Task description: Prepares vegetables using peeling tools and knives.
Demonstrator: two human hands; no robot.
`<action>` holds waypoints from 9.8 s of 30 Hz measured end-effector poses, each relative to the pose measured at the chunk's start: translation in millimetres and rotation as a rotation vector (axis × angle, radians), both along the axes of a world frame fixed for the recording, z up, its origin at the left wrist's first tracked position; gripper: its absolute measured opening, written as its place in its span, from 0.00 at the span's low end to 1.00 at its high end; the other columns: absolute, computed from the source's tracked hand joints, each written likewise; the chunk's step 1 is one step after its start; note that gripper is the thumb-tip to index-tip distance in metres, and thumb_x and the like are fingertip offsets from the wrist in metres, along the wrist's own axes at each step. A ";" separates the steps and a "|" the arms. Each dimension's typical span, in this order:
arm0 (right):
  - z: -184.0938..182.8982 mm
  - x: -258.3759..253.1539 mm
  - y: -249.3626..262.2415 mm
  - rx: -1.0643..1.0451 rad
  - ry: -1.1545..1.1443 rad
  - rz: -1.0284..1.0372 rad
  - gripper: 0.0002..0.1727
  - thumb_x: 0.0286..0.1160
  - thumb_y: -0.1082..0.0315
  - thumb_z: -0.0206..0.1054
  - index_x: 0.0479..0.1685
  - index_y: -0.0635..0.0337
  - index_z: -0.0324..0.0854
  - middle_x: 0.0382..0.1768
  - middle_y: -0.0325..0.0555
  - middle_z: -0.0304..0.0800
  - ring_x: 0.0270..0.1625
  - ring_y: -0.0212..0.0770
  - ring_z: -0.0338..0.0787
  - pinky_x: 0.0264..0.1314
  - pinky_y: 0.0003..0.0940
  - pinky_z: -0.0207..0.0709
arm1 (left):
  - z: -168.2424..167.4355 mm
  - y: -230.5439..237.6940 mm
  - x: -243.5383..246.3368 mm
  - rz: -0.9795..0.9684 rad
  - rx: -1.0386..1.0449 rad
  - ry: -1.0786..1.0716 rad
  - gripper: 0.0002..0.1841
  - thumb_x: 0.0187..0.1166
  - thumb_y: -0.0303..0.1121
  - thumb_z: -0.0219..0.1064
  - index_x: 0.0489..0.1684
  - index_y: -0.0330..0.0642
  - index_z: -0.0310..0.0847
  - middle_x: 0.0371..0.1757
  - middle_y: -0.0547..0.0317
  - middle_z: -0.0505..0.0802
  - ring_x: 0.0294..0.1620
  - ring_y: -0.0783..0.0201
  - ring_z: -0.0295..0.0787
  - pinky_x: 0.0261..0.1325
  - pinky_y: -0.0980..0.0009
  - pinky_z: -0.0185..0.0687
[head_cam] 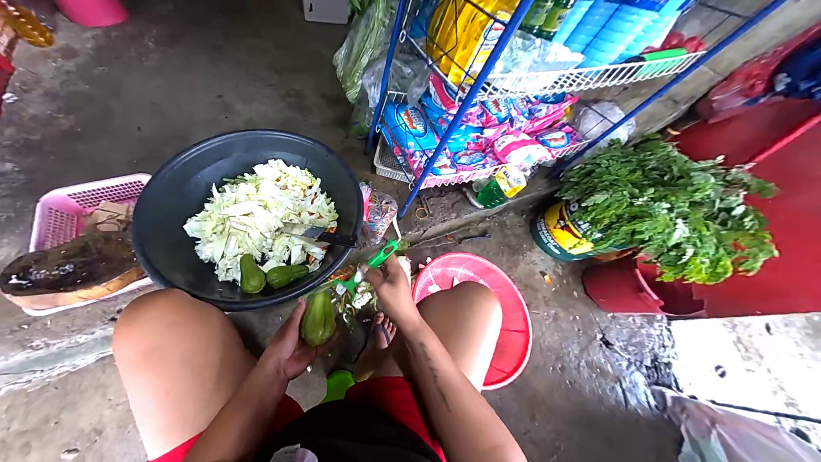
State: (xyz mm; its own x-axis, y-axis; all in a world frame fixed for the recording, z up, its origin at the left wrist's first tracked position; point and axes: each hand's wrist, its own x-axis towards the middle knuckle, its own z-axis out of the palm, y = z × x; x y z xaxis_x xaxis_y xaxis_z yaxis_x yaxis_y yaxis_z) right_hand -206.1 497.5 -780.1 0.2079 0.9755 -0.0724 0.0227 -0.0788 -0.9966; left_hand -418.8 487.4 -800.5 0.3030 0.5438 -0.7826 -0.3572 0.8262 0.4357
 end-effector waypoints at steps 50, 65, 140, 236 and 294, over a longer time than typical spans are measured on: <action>-8.5 12.7 6.4 -0.073 0.086 -0.102 0.20 0.82 0.75 0.64 0.70 0.73 0.70 0.50 0.53 0.88 0.44 0.35 0.91 0.49 0.30 0.88 | -6.0 -3.9 -0.5 0.040 -0.024 -0.001 0.28 0.94 0.55 0.45 0.69 0.40 0.73 0.52 0.43 0.90 0.49 0.51 0.92 0.52 0.56 0.91; -19.6 27.3 21.8 -0.063 -0.343 -0.174 0.23 0.81 0.68 0.67 0.72 0.70 0.74 0.49 0.53 0.91 0.46 0.40 0.92 0.55 0.37 0.86 | -7.0 -1.1 -2.7 -0.107 -0.018 -0.101 0.29 0.94 0.54 0.39 0.65 0.41 0.77 0.49 0.44 0.91 0.46 0.50 0.92 0.49 0.55 0.90; 12.9 -5.1 -25.7 -0.097 0.328 0.174 0.15 0.81 0.76 0.63 0.62 0.69 0.72 0.43 0.46 0.89 0.41 0.34 0.90 0.49 0.33 0.87 | 1.0 -6.2 5.5 -0.070 0.025 -0.022 0.30 0.93 0.59 0.42 0.65 0.41 0.77 0.46 0.45 0.92 0.42 0.53 0.94 0.44 0.60 0.93; -18.5 -20.7 -28.8 -0.105 0.534 -0.359 0.17 0.85 0.78 0.61 0.68 0.69 0.67 0.45 0.54 0.89 0.39 0.41 0.93 0.47 0.37 0.91 | 7.4 4.5 18.6 0.477 0.117 0.010 0.22 0.93 0.45 0.54 0.76 0.39 0.68 0.64 0.42 0.87 0.60 0.49 0.89 0.60 0.52 0.89; -38.5 42.0 26.6 -0.134 1.205 -0.371 0.07 0.88 0.74 0.52 0.50 0.62 0.76 0.36 0.49 0.90 0.34 0.39 0.92 0.42 0.34 0.90 | -69.7 194.9 10.1 -0.954 0.792 1.097 0.43 0.72 0.50 0.79 0.82 0.32 0.66 0.70 0.31 0.85 0.75 0.37 0.82 0.80 0.38 0.72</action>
